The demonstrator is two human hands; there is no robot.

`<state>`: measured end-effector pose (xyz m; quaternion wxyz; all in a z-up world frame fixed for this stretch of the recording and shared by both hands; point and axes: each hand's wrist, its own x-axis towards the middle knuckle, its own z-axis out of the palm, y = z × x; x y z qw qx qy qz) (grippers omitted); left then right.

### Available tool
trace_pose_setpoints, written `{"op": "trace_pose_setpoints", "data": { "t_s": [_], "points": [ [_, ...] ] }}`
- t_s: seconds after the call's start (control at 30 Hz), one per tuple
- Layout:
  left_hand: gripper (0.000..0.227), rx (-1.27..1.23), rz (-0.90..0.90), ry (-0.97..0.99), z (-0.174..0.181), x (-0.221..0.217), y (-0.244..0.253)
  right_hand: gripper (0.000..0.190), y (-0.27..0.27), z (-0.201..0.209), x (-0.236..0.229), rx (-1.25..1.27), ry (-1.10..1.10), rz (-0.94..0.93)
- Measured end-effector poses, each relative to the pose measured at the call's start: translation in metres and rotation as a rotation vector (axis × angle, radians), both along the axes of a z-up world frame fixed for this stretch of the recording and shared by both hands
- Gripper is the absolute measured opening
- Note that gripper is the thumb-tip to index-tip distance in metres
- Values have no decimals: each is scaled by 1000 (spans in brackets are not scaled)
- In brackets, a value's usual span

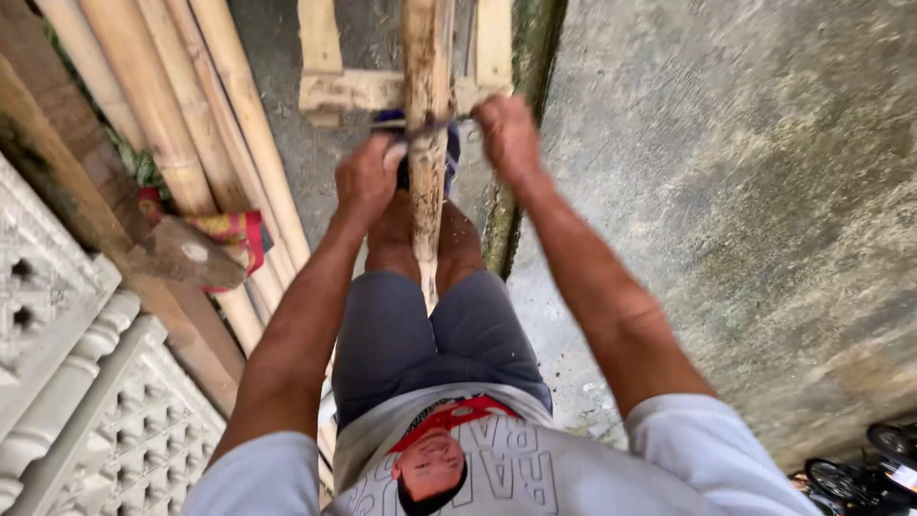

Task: The person shaves and strips a bamboo pole using a curved blade and a larger flat blade, handling the pole while seated and standing.

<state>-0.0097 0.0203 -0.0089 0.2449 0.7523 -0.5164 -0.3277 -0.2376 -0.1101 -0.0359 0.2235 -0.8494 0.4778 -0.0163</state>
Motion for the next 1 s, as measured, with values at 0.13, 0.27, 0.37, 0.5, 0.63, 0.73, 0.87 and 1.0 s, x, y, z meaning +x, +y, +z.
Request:
{"op": "trace_pose_setpoints", "data": {
  "t_s": [0.13, 0.27, 0.37, 0.5, 0.63, 0.73, 0.87, 1.0],
  "points": [
    [19, 191, 163, 113, -21, 18, -61, 18, -68, -6, 15, -237, -75, 40],
    [20, 88, 123, 65, -8, -2, 0, 23, -9, 8, 16, 38, 19, -23],
    [20, 185, 100, 86, -3, -9, 30, 11, 32, 29, -2, -13, -208, 19],
    [18, 76, 243, 194, -9, -1, -11, 11, -34, 14, 21, -81, 66, 79],
    [20, -88, 202, 122, -13, -2, -3, 10, -35, 6, 25, -155, -112, -22],
    [22, -47, 141, 63, -3, -11, 25, 11, 33, 19, 1, -164, -261, -24],
    [19, 2, 120, -10, -5, 0, 2, 6, -3, -1, 11, -76, -129, -77],
    [10, 62, 40, -119, -19, 20, -31, 10, -37, -8, 21, -291, -375, -146]
  ]
}}
